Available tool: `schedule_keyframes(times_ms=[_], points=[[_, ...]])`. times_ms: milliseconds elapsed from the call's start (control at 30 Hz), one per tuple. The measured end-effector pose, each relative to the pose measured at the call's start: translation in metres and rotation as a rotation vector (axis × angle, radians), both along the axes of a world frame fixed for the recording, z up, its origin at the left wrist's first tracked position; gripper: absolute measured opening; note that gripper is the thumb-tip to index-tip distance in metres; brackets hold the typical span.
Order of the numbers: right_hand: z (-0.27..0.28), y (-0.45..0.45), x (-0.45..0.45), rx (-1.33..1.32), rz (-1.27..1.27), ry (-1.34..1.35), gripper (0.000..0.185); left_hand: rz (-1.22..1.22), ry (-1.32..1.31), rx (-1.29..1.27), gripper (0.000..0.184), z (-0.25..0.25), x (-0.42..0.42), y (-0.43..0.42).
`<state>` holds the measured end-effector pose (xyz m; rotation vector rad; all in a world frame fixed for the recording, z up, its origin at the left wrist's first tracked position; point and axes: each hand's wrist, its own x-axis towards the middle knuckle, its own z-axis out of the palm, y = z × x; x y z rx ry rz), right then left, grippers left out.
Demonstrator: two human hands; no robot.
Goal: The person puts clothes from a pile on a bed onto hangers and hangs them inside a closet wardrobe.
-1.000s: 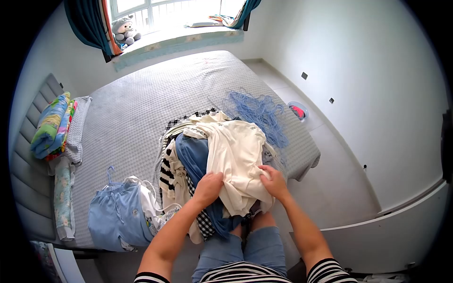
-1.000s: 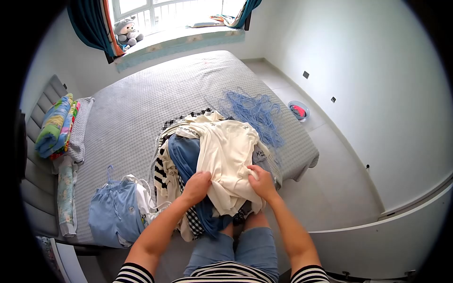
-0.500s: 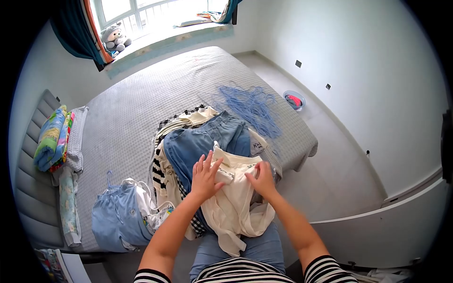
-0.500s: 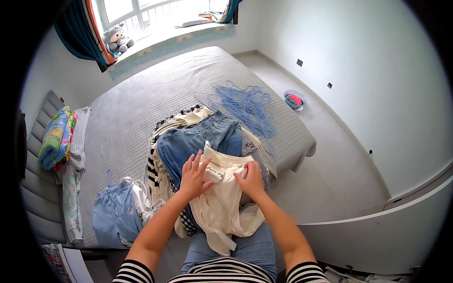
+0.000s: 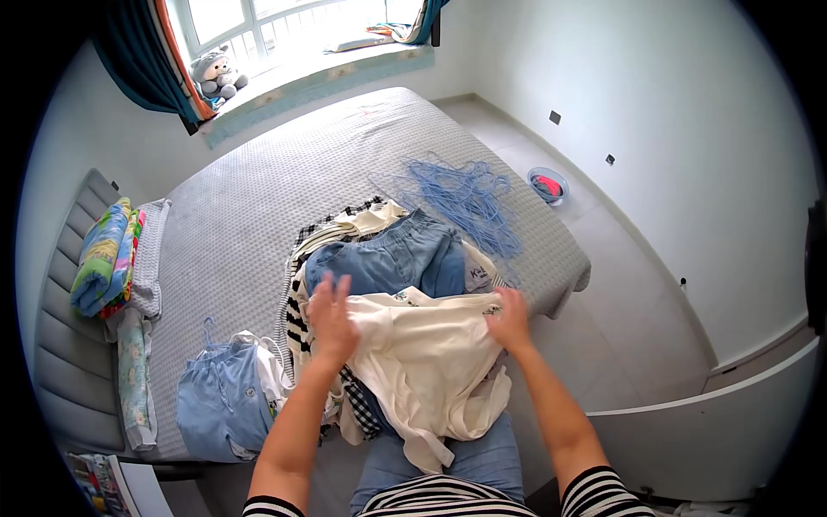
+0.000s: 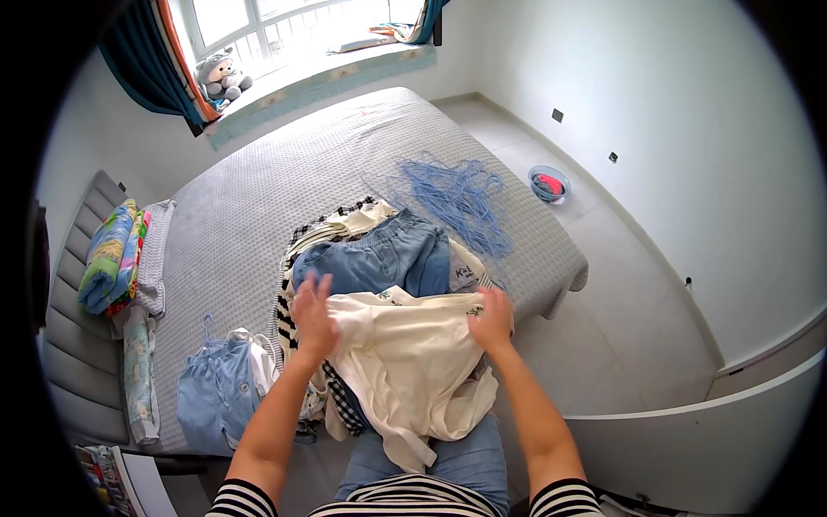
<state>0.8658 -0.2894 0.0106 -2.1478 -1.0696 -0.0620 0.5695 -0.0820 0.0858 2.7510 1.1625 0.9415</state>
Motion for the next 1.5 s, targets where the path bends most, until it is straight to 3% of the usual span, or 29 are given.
schedule_keyframes(times_ms=[33,100,200,300,333,467,567,667,800,867,1067,1167,1233,1267,1367,1500], points=[[-0.001,0.003,-0.005,-0.068,0.03,-0.081,0.053,-0.174,0.0,-0.113,0.059,0.005,0.013,-0.003],[-0.001,0.015,-0.013,-0.131,0.08,-0.018,0.054,-0.328,-0.212,-0.619,0.052,-0.017,0.053,0.0],[0.0,0.025,-0.018,-0.29,0.119,0.055,0.052,-0.095,-0.131,-0.597,0.056,-0.059,0.1,0.01],[0.001,0.021,0.002,-0.327,0.123,0.072,0.037,0.125,0.135,-1.134,0.053,-0.052,0.124,0.01],[0.002,0.019,0.011,-0.285,0.115,0.057,0.034,-0.018,0.234,-1.029,0.042,-0.055,0.13,0.016],[-0.017,0.021,0.036,0.085,-0.08,-0.003,0.03,-0.174,-0.487,-0.565,0.043,-0.073,0.164,0.01],[-0.064,0.029,0.076,0.184,-0.143,0.129,0.029,-0.025,-0.39,-0.917,0.042,-0.159,0.172,0.038],[-0.074,0.032,0.094,0.046,-0.182,0.344,0.035,0.023,-0.34,-1.062,0.037,-0.151,0.178,0.035],[-0.089,0.051,0.109,-0.142,-0.273,0.254,0.027,-0.023,-0.27,-0.833,0.026,-0.155,0.178,0.024],[-0.077,0.061,0.111,-0.328,-0.343,0.3,0.022,-0.092,-0.344,-0.946,0.023,-0.144,0.172,0.022],[-0.053,0.063,0.108,0.061,-0.155,0.02,0.023,-0.223,-0.413,-1.056,0.027,-0.157,0.156,0.031],[-0.021,0.044,0.087,0.283,-0.043,0.072,0.025,-0.216,-0.462,-1.117,0.031,-0.144,0.15,0.02],[-0.008,0.019,0.065,0.322,-0.036,0.182,0.022,-0.184,-0.464,-1.121,0.032,-0.127,0.141,0.004],[-0.004,0.008,0.055,0.343,-0.031,0.237,0.021,-0.11,-0.492,-1.25,0.028,-0.111,0.134,-0.012],[0.004,-0.02,0.025,0.208,0.151,0.385,0.021,-0.2,-0.562,-1.162,0.026,-0.123,0.104,-0.031],[0.017,-0.024,-0.004,0.215,0.237,0.535,0.034,-0.194,-0.587,-1.121,0.017,-0.098,0.061,-0.075]])
